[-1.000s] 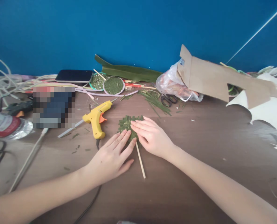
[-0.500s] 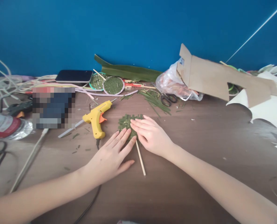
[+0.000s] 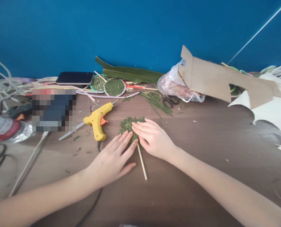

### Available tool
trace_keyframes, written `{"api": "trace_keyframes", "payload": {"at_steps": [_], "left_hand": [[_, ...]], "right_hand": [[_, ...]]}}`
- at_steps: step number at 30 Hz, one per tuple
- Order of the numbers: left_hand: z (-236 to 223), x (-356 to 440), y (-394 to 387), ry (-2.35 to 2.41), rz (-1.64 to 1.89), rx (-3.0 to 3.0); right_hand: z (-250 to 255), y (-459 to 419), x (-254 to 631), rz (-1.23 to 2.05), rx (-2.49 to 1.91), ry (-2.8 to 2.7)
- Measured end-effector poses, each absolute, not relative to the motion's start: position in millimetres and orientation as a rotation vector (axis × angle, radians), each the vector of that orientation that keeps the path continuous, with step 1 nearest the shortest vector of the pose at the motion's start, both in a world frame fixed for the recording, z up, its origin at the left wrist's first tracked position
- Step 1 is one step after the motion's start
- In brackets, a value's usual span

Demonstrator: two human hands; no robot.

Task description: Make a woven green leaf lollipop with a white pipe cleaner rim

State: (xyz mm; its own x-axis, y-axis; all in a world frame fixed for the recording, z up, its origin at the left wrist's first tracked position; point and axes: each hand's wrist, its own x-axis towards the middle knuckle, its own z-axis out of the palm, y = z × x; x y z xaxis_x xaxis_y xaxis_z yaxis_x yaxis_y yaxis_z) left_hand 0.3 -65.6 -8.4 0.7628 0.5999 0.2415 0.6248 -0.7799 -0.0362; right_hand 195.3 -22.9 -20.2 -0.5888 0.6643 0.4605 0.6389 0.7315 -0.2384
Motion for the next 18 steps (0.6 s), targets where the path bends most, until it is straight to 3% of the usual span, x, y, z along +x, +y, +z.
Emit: {"api": "trace_keyframes", "payload": {"at_steps": [18], "left_hand": [[-8.6,0.8,-66.1,-1.012,-0.293,-2.856]], "right_hand": [[-19.7,-22.6,196.6,0.045,-0.993,-2.424]]}}
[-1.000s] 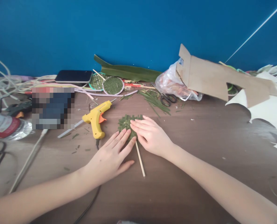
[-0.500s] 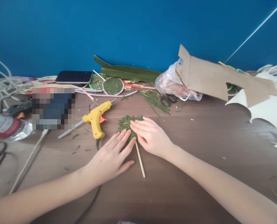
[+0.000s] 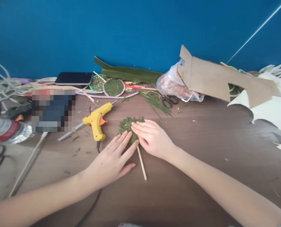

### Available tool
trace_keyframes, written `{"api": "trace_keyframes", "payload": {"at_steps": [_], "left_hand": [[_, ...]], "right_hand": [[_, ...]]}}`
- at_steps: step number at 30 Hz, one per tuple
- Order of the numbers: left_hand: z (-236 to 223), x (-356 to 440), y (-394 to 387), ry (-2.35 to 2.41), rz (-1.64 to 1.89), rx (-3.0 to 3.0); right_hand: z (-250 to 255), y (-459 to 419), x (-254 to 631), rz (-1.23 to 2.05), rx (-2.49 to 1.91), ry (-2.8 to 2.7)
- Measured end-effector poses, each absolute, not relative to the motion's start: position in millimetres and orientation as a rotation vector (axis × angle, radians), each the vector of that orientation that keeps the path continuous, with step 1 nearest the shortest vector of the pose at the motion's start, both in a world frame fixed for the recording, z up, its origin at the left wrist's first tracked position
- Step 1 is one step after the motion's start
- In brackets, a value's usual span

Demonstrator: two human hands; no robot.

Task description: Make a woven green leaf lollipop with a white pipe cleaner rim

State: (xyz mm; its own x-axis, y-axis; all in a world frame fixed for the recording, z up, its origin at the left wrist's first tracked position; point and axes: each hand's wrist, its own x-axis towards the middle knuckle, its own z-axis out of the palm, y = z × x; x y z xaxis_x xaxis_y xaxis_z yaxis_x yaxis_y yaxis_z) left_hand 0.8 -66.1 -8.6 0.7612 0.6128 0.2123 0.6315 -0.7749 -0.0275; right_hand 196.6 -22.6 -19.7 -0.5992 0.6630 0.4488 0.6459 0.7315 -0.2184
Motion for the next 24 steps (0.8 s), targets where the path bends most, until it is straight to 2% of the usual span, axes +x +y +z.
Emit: {"api": "trace_keyframes", "payload": {"at_steps": [24], "left_hand": [[-9.2,1.5,-66.4,-1.005,-0.352,-2.906]], "right_hand": [[-20.7,-22.6,197.1,0.06,-1.007,-2.436]]}}
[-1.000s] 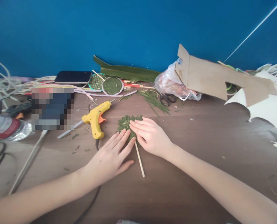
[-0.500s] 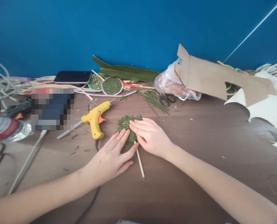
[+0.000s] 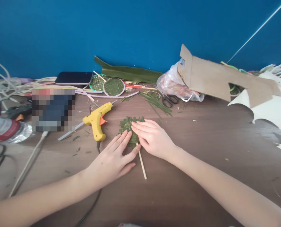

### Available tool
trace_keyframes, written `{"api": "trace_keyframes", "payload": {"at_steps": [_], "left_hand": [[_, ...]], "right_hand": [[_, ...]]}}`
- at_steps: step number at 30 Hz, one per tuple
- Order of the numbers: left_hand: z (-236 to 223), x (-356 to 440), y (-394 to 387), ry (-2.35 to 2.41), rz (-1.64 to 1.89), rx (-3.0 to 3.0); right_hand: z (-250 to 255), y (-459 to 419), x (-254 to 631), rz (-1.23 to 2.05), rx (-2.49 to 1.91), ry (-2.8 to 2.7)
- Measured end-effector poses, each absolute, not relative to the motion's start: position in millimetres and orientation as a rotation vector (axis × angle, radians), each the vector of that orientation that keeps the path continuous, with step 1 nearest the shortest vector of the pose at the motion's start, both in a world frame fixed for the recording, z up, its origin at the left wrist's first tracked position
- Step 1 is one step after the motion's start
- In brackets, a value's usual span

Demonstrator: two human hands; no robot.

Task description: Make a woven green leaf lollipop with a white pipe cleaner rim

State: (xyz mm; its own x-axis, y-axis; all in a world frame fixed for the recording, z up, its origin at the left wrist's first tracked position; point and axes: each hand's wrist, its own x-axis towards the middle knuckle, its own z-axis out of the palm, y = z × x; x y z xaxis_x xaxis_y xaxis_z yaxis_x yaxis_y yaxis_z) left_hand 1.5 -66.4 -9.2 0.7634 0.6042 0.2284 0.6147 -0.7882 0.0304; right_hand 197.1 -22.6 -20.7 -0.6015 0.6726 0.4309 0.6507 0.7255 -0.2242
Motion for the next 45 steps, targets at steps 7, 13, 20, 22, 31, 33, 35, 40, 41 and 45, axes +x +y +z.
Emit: {"api": "trace_keyframes", "payload": {"at_steps": [7,13,20,22,31,33,35,40,41,45], "left_hand": [[-9.7,0.8,-66.8,-0.995,-0.35,-2.904],[-9.8,0.0,-67.6,-1.053,-0.342,-2.909],[-7.7,-2.5,-65.4,-1.174,-0.278,-2.914],[-7.9,-3.0,-65.7,-1.21,-0.263,-2.89],[-7.8,-2.7,-66.4,-1.217,-0.244,-2.84],[-9.0,-3.0,-65.9,-1.227,-0.238,-2.838],[-10.6,-3.2,-65.3,-1.242,-0.224,-2.842],[-13.1,-3.1,-64.0,-1.252,-0.205,-2.867],[-13.0,-3.1,-63.9,-1.254,-0.206,-2.87],[-11.3,-3.3,-64.4,-1.267,-0.196,-2.871]], "right_hand": [[-21.4,-22.8,197.9,0.097,-1.012,-2.438],[-17.4,-23.3,199.3,0.134,-1.021,-2.373],[0.5,-36.2,198.0,-0.072,-1.123,-2.377],[1.6,-41.7,195.6,-0.049,-1.134,-2.462],[-6.0,-48.1,191.5,-0.07,-1.205,-2.617],[-6.0,-47.5,191.9,-0.068,-1.189,-2.621],[-6.1,-47.5,192.3,-0.059,-1.18,-2.62],[-8.5,-48.4,193.1,-0.037,-1.159,-2.622],[-9.0,-48.2,193.2,-0.031,-1.156,-2.617],[-8.8,-43.7,193.6,-0.048,-1.162,-2.468]]}}
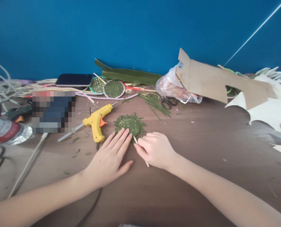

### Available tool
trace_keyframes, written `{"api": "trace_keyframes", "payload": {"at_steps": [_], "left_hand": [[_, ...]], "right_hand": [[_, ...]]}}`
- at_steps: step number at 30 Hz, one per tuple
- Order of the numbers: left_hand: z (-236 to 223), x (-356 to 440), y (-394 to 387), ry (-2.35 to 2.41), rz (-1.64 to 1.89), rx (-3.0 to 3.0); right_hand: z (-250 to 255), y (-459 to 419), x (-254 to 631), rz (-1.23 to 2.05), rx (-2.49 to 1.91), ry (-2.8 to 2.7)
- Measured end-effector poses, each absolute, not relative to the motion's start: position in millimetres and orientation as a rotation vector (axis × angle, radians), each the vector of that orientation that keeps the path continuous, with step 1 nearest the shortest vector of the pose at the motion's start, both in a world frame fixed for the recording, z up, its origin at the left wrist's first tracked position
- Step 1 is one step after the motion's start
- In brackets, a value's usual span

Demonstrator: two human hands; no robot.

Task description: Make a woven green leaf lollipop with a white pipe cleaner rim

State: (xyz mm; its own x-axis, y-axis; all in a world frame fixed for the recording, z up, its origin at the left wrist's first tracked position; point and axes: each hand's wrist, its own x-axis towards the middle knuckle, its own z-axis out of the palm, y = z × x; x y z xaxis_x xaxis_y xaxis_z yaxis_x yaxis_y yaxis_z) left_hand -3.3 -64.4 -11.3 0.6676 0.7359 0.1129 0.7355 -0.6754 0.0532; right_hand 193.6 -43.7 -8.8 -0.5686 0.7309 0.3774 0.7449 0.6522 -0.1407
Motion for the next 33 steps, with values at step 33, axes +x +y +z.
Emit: {"api": "trace_keyframes", "payload": {"at_steps": [33], "left_hand": [[-12.1,-0.6,-63.3,1.236,0.187,2.82]], "right_hand": [[-21.8,-21.8,187.6,0.142,-1.248,-2.554]]}}
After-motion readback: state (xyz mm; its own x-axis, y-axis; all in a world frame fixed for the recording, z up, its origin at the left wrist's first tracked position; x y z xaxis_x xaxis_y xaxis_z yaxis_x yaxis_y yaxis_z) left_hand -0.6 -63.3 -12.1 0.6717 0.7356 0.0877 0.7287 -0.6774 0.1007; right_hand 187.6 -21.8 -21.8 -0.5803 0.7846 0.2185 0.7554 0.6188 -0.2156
